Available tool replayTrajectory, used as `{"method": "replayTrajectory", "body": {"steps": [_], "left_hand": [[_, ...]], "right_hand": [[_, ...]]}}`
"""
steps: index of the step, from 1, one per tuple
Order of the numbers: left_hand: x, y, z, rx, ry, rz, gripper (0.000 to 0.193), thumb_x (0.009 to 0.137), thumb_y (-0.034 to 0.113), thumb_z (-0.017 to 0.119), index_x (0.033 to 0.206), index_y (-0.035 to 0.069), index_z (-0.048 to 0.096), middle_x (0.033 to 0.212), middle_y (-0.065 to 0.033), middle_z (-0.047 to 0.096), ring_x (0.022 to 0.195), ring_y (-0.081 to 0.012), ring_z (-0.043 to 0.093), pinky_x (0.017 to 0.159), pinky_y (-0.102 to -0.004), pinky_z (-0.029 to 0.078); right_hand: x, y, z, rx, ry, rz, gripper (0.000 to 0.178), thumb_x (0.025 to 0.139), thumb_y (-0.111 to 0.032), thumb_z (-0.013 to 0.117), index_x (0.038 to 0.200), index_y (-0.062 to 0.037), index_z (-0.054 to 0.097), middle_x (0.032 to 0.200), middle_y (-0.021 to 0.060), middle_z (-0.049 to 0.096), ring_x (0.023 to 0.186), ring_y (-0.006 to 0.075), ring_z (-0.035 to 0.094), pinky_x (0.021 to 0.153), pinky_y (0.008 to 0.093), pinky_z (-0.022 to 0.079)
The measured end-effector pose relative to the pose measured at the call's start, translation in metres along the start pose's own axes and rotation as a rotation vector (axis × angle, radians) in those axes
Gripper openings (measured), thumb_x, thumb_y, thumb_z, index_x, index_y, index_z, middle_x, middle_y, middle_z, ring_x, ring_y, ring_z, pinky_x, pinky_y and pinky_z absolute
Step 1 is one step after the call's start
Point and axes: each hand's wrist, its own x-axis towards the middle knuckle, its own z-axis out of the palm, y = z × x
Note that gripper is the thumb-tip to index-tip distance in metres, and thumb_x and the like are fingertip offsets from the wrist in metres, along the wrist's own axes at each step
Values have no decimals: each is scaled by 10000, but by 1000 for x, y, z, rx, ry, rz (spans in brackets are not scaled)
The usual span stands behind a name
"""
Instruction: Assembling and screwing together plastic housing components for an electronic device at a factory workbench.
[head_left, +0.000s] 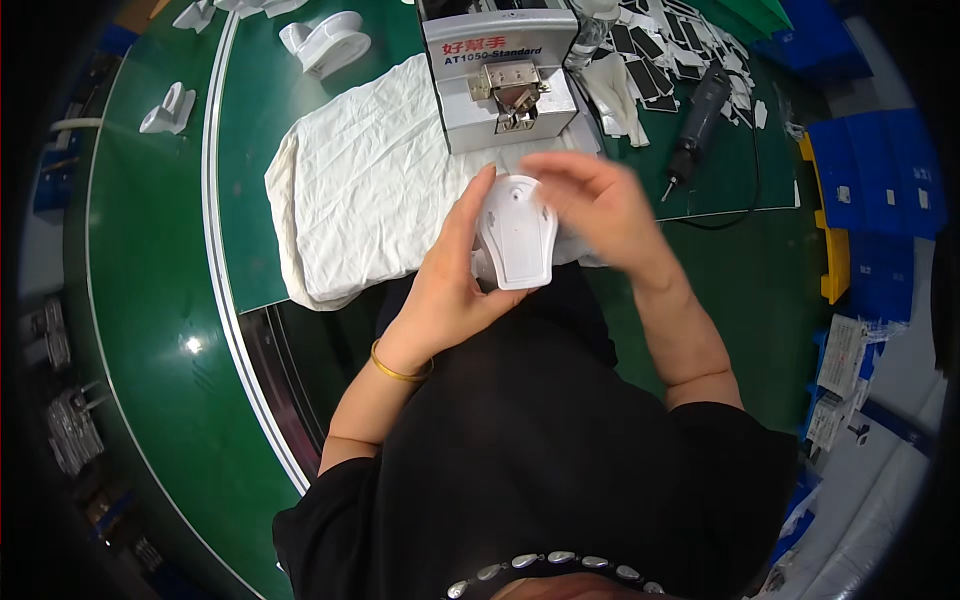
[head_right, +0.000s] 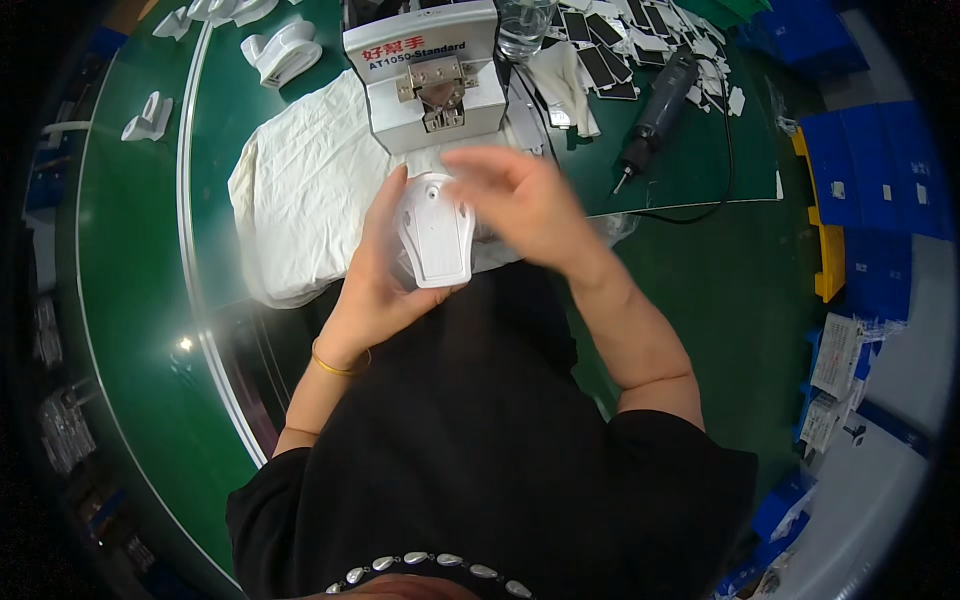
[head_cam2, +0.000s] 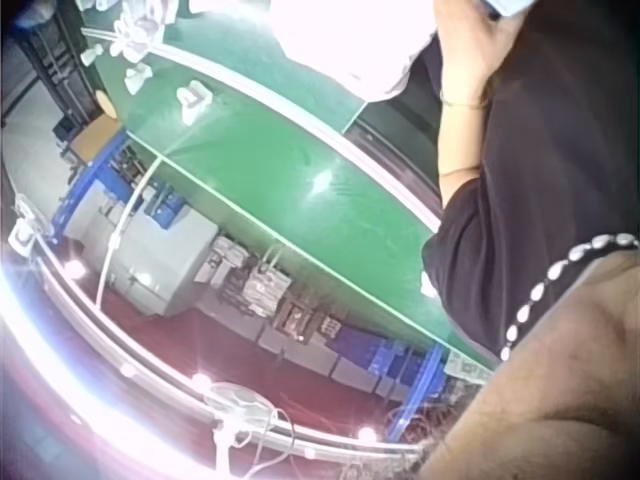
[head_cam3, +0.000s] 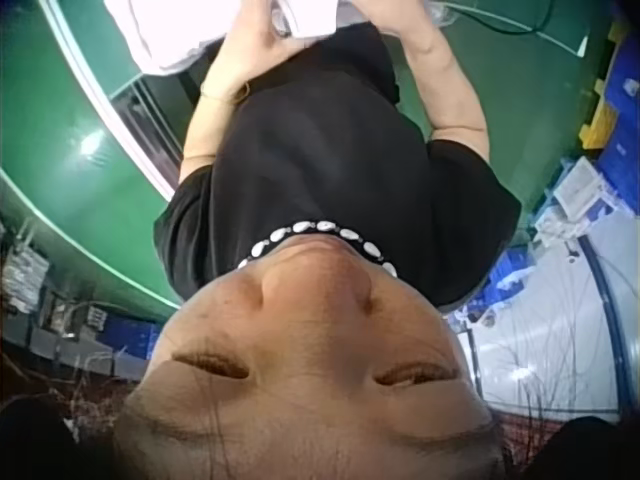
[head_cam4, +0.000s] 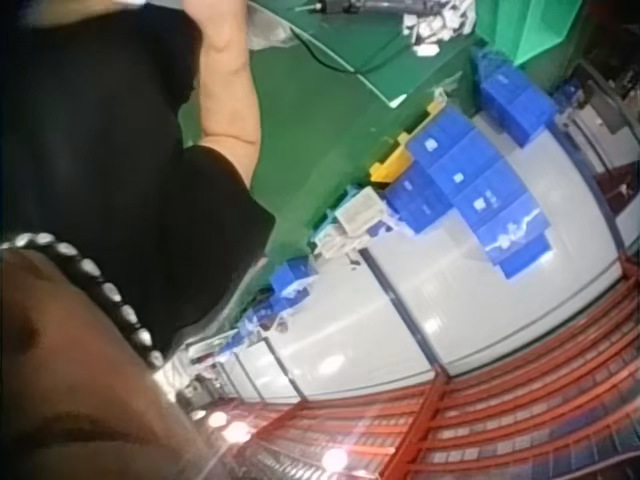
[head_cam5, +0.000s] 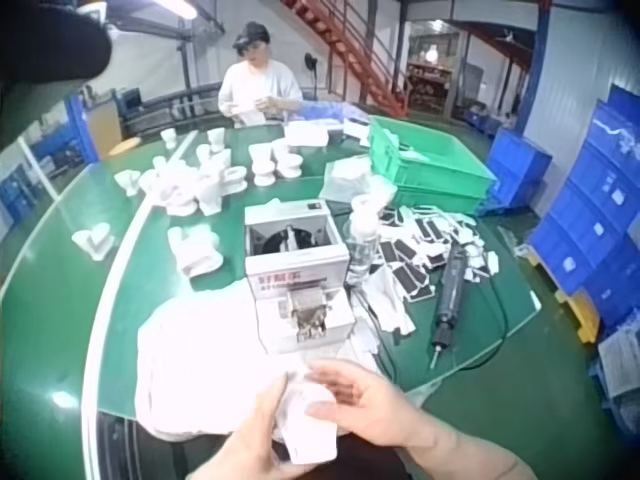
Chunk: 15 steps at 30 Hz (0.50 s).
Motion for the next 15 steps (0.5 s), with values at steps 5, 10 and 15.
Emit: {"method": "replayTrajectory", "body": {"steps": [5,10,15], "left_hand": [[-1,-7,15,-54,99,-18,1126,620,178,931,1517,50,264,1443,-172,456,1309,-335,503,1066,-423,428],[-8,-30,26,27,99,-104,1217,632,229,937,1528,6,143,1468,-179,459,1314,-321,512,1064,-399,439],[-11,-34,30,94,150,-43,1148,652,178,904,1524,-12,181,1362,-227,556,1236,-366,568,988,-391,499]], "right_hand": [[57,17,-95,-1276,648,-204,278,862,-208,690,1113,-95,725,1067,127,699,1026,318,597,898,408,474],[65,20,-117,-1254,618,-199,233,889,-255,663,992,-62,743,868,182,711,824,364,675,751,431,522],[10,-26,-77,-1099,676,-392,163,888,-162,702,946,-10,700,950,82,679,783,124,608,712,292,496]]}}
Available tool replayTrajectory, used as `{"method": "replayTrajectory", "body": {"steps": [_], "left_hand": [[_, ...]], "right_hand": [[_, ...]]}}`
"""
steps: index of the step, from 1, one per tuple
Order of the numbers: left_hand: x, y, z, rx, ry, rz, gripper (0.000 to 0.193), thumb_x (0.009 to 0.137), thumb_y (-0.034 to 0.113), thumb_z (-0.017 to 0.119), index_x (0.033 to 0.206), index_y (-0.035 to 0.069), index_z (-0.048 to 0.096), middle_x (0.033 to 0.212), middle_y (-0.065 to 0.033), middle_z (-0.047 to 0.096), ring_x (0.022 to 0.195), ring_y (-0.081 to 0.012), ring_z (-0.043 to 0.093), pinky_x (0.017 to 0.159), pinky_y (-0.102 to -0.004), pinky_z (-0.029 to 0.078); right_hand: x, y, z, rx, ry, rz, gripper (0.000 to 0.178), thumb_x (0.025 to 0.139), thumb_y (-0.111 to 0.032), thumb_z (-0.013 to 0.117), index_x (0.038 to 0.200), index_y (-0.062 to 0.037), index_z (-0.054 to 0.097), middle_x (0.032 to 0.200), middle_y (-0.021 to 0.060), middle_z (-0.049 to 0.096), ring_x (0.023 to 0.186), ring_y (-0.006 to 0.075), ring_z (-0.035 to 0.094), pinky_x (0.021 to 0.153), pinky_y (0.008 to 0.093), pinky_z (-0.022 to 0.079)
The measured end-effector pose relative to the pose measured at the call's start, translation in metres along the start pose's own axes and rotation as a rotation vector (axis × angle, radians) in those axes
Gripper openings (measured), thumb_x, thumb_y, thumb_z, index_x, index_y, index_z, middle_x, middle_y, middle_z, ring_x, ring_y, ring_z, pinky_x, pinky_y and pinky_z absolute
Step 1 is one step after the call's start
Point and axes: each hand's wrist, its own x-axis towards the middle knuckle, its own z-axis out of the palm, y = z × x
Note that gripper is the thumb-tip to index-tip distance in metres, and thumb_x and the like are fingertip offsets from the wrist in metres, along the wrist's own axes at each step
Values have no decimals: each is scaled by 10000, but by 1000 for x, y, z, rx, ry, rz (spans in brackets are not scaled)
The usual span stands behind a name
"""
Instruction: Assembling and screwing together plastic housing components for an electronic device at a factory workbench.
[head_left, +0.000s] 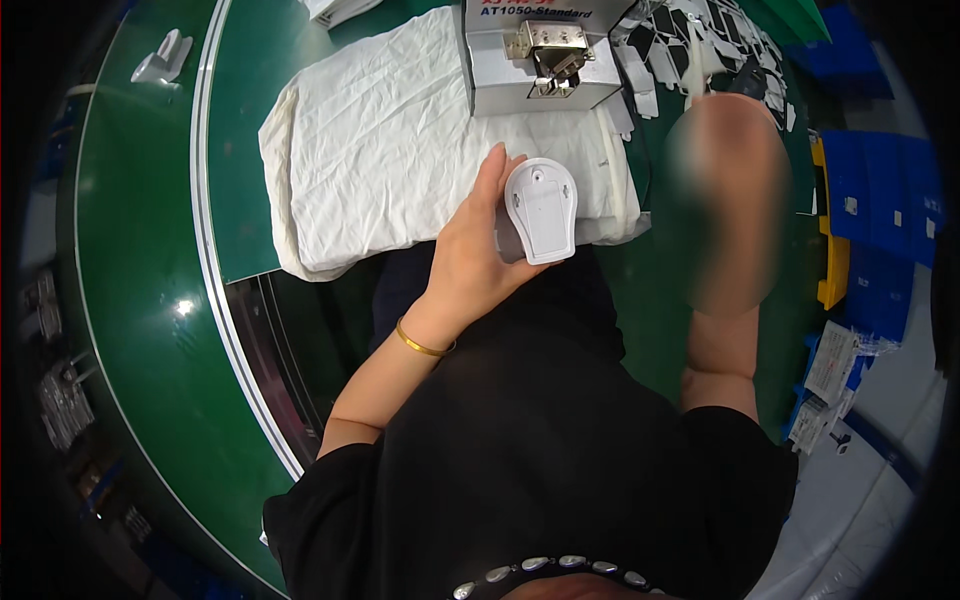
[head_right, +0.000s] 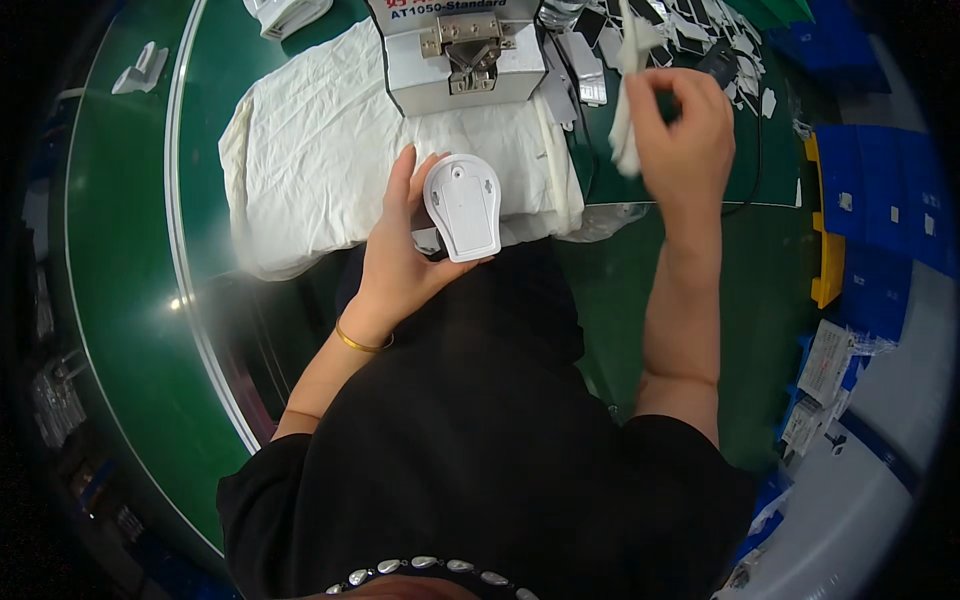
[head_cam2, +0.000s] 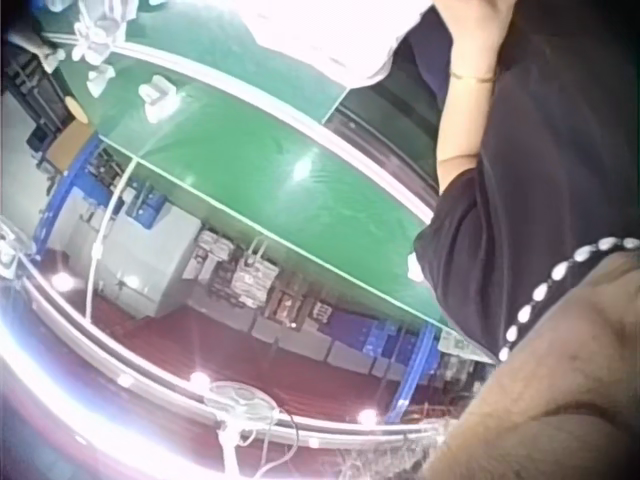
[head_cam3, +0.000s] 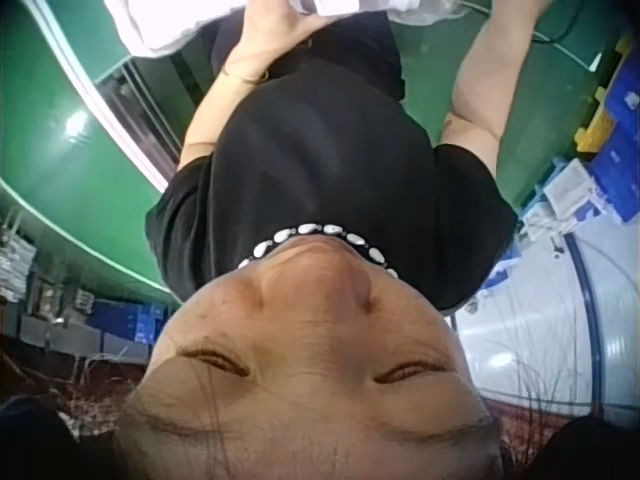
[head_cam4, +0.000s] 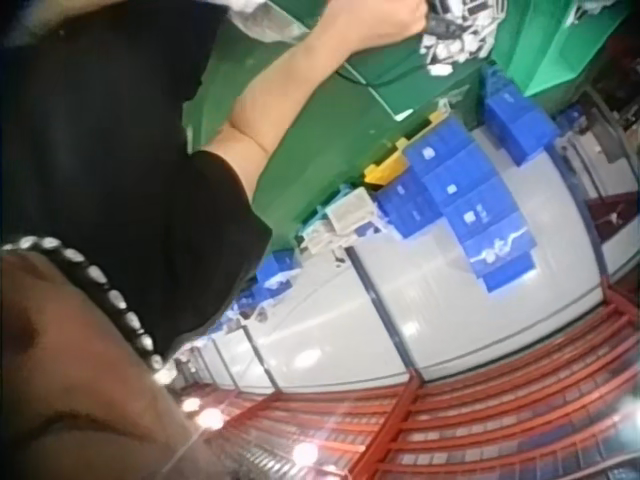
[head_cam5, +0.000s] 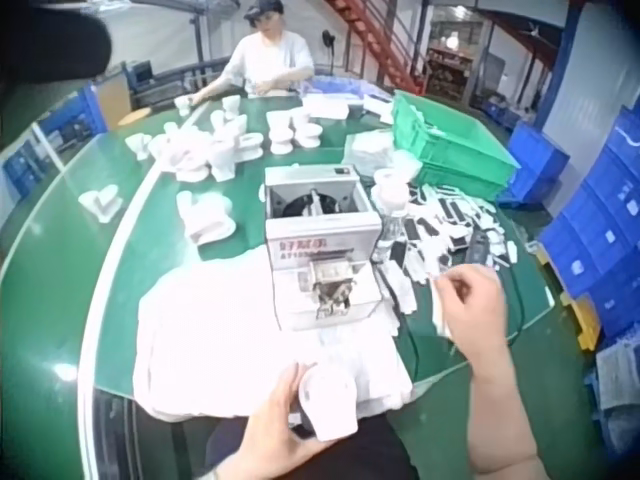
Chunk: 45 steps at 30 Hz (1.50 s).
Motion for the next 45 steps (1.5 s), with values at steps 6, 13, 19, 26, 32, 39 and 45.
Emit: {"method": "replayTrajectory", "body": {"steps": [6,13,19,26,32,39,45], "left_hand": [[1,-1,-2,-25,-9,-26,1184,692,173,873,1529,-63,69,1363,-230,557,1230,-382,574,972,-399,510],[0,-6,-1,-14,-44,-15,1188,688,135,859,1518,-90,40,1382,-220,549,1268,-366,548,990,-386,503],[0,-9,-2,-21,-13,8,1187,677,116,859,1511,-103,44,1372,-218,558,1257,-366,555,990,-389,501],[-1,-5,-3,-39,-9,-1,1133,660,72,862,1504,-109,130,1365,-216,561,1195,-369,593,960,-397,512],[-1,-10,-5,-24,-58,21,1160,694,145,875,1540,-7,97,1452,-196,487,1260,-344,563,974,-378,517],[2,-4,-2,-27,11,54,1079,675,88,861,1505,-80,191,1381,-210,553,1178,-369,597,955,-392,513],[1,-3,-3,-10,-7,47,1069,668,89,867,1506,-49,218,1400,-214,533,1209,-373,575,991,-405,493]], "right_hand": [[-78,-91,-1,274,-436,-394,148,724,67,699,789,-28,607,1038,119,648,1013,328,606,899,394,492],[-79,-77,54,231,-217,-342,156,765,67,677,864,-25,599,953,130,620,929,327,598,820,383,489],[-48,-42,40,324,-93,-37,46,900,39,630,924,3,615,1029,85,622,876,117,596,765,246,495],[-75,-76,54,337,-220,-285,150,811,83,690,925,-6,651,961,108,656,897,192,637,770,273,510],[-45,-14,64,787,-122,330,65,899,-3,693,962,-3,677,931,26,670,867,57,592,753,199,490],[24,71,11,84,58,296,394,891,-317,740,1166,-37,710,958,54,702,823,86,602,735,217,472],[32,149,21,-206,-72,655,538,775,-364,824,1111,28,675,890,59,699,702,148,625,661,268,498]]}}
